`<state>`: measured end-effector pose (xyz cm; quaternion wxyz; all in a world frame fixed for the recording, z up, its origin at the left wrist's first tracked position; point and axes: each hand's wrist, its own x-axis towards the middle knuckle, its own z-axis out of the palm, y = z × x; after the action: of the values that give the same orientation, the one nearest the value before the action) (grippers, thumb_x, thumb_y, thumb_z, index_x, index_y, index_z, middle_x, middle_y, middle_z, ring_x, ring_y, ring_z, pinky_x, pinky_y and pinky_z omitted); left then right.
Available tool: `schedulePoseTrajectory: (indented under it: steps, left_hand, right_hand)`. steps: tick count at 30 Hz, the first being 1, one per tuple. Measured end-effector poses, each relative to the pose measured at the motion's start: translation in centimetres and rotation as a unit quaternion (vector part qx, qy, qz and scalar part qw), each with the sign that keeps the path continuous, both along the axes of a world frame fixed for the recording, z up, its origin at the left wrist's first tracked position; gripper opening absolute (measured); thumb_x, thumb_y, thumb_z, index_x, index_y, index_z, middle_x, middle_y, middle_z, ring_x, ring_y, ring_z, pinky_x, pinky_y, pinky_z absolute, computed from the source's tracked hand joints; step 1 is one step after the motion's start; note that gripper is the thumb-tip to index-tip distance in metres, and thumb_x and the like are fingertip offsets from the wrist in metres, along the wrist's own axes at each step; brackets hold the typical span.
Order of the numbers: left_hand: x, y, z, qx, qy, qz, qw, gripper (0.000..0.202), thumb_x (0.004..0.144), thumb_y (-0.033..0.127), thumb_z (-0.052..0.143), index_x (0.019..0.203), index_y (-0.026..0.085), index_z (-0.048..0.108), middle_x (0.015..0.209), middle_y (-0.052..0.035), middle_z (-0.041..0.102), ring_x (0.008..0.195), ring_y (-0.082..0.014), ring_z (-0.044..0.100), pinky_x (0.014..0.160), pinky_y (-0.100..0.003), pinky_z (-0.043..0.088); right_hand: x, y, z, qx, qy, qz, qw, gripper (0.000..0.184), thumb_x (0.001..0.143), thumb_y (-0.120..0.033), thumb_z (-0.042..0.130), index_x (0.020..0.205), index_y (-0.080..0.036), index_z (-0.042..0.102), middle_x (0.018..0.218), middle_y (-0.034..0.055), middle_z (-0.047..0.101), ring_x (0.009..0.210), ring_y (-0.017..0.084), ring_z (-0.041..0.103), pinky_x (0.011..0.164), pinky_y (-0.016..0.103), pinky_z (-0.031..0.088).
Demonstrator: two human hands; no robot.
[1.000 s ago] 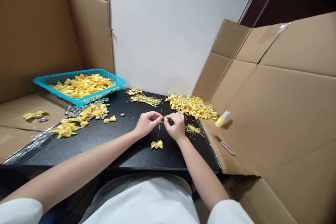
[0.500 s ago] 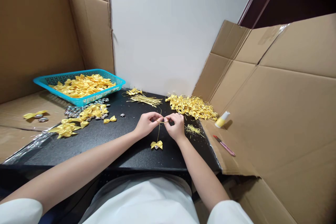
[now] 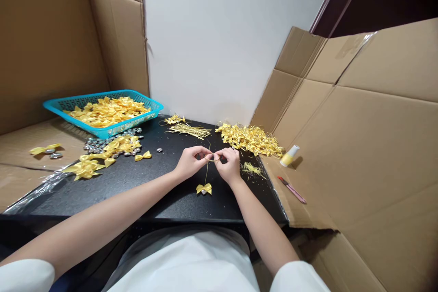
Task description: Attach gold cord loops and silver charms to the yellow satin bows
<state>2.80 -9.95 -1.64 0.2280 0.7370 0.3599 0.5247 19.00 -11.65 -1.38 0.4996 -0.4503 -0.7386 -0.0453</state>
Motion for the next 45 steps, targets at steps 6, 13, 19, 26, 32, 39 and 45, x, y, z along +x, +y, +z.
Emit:
schedulePoseTrajectory:
  steps: [6, 13, 19, 26, 32, 39, 45]
  left_hand:
    - [0.0, 0.0, 0.1, -0.016, 0.034, 0.008, 0.999, 0.027, 0.082, 0.038, 0.058, 0.08, 0.014, 0.071, 0.063, -0.0018, 0.065, 0.055, -0.0123, 0.049, 0.053, -0.022, 0.038]
    - [-2.5, -0.1, 2.0, -0.09, 0.208, -0.098, 0.969, 0.008, 0.061, 0.026, 0.072, 0.067, 0.02, 0.072, 0.063, 0.0011, 0.068, 0.058, -0.0153, 0.059, 0.052, -0.021, 0.04]
    - [-3.4, -2.8, 1.6, -0.119, 0.282, -0.142, 0.941, 0.015, 0.06, 0.032, 0.075, 0.072, 0.023, 0.075, 0.072, 0.0004, 0.067, 0.061, -0.0152, 0.058, 0.054, -0.021, 0.04]
    - [-2.6, -3.8, 1.0, -0.118, 0.271, -0.141, 0.945, 0.01, 0.066, 0.031, 0.07, 0.066, 0.021, 0.072, 0.071, -0.0011, 0.063, 0.062, -0.015, 0.056, 0.056, -0.022, 0.038]
    - [-2.6, -4.2, 0.5, -0.139, 0.225, -0.136, 0.955, 0.009, 0.067, 0.028, 0.068, 0.065, 0.019, 0.067, 0.064, 0.0007, 0.063, 0.057, -0.0139, 0.052, 0.052, -0.022, 0.036]
    - [-2.5, -4.0, -0.5, -0.191, 0.123, -0.129, 0.965, 0.027, 0.075, 0.038, 0.067, 0.091, 0.016, 0.065, 0.073, -0.0027, 0.072, 0.06, -0.0151, 0.06, 0.054, -0.023, 0.042]
    - [-2.0, -3.9, -1.2, -0.237, 0.037, -0.153, 0.959, 0.032, 0.076, 0.045, 0.066, 0.08, 0.014, 0.068, 0.073, -0.0072, 0.074, 0.064, -0.0175, 0.067, 0.061, -0.026, 0.051]
  right_hand:
    - [-0.1, -0.1, 0.1, -0.03, 0.014, -0.001, 0.999, 0.017, 0.08, -0.022, 0.059, 0.063, -0.021, 0.062, 0.065, -0.0008, 0.064, 0.066, 0.016, 0.054, 0.081, 0.035, 0.036]
    - [0.7, 0.1, -0.4, -0.113, 0.077, 0.006, 0.991, 0.019, 0.079, -0.024, 0.058, 0.062, -0.02, 0.066, 0.056, -0.0008, 0.063, 0.055, 0.016, 0.056, 0.057, 0.028, 0.042]
    - [1.4, -3.7, -2.8, -0.184, 0.083, 0.025, 0.979, 0.015, 0.072, -0.023, 0.071, 0.058, -0.022, 0.072, 0.081, 0.0039, 0.073, 0.074, 0.019, 0.066, 0.067, 0.03, 0.049]
    - [0.6, -5.8, -3.6, -0.22, 0.058, 0.025, 0.973, 0.013, 0.064, -0.017, 0.079, 0.056, -0.026, 0.072, 0.083, 0.0025, 0.075, 0.087, 0.023, 0.064, 0.078, 0.036, 0.048]
    - [0.2, -6.3, -3.2, -0.22, 0.057, 0.044, 0.973, 0.014, 0.07, -0.013, 0.072, 0.062, -0.024, 0.071, 0.071, -0.0015, 0.073, 0.07, 0.019, 0.065, 0.069, 0.032, 0.048]
    - [0.1, -6.7, -2.7, -0.174, 0.083, 0.049, 0.98, 0.017, 0.075, -0.012, 0.064, 0.062, -0.022, 0.066, 0.073, 0.0018, 0.072, 0.071, 0.019, 0.061, 0.065, 0.03, 0.049]
    - [-0.3, -7.4, -2.2, -0.126, 0.098, 0.043, 0.986, 0.018, 0.078, -0.013, 0.061, 0.063, -0.023, 0.065, 0.075, 0.0025, 0.072, 0.074, 0.02, 0.061, 0.071, 0.034, 0.049]
